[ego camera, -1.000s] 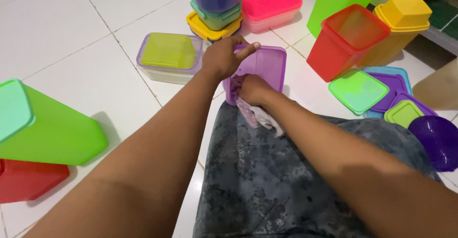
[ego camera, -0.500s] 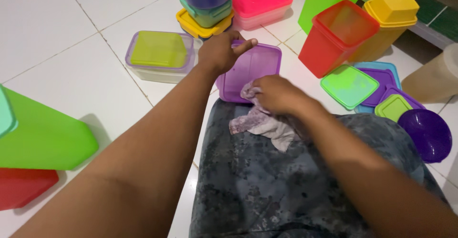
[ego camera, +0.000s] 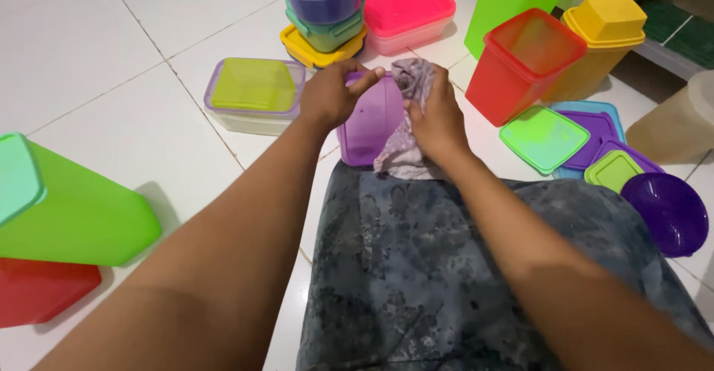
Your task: The person wipes the inside and outside of several plastic containers with a cloth. They handle a purple container and a yellow container, cleaning them one at a time and placing them on the floor.
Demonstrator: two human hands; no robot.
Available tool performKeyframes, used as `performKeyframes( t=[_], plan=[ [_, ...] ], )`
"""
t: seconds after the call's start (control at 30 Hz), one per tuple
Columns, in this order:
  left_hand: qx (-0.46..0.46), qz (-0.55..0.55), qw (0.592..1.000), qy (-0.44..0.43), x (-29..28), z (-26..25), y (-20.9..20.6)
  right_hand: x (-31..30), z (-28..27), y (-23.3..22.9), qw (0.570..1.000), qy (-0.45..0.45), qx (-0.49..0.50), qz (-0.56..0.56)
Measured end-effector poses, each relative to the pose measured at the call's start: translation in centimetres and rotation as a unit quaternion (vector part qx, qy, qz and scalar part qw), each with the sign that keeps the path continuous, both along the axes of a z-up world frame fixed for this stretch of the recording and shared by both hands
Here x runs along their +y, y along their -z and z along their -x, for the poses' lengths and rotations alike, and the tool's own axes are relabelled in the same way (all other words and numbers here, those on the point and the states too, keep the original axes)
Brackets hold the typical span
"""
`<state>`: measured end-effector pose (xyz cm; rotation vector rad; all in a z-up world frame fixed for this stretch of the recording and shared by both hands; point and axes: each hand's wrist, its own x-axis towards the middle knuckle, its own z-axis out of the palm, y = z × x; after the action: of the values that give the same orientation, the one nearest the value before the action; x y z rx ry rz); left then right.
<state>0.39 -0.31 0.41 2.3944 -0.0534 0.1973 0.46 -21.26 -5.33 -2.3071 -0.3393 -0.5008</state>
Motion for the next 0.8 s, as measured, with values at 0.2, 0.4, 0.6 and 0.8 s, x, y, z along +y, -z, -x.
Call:
performKeyframes(
  t=[0.2, 0.4, 0.6, 0.8],
  plan=[
    [-0.005, 0.004, 0.998, -0.064, -0.3, 0.2, 0.6, -3.0, 3.7, 2.2, 0.978, 0.006, 0.211, -0.006],
    [-0.026, 0.106, 0.966, -0.233, 1.9, 1.3, 1.4, -3.9, 3.7, -0.3, 0.8, -0.113, 0.366, -0.462],
    [0.005, 0.178, 0.941, -0.288, 4.2, 4.5, -0.6, 1.8, 3.2, -5.5, 0.775, -0.173, 0.41, -0.449],
    [0.079, 0.222, 0.91, -0.34, 7.2, 8.7, -4.0, 7.5, 3.2, -9.1, 0.82, -0.148, 0.389, -0.393]
  ],
)
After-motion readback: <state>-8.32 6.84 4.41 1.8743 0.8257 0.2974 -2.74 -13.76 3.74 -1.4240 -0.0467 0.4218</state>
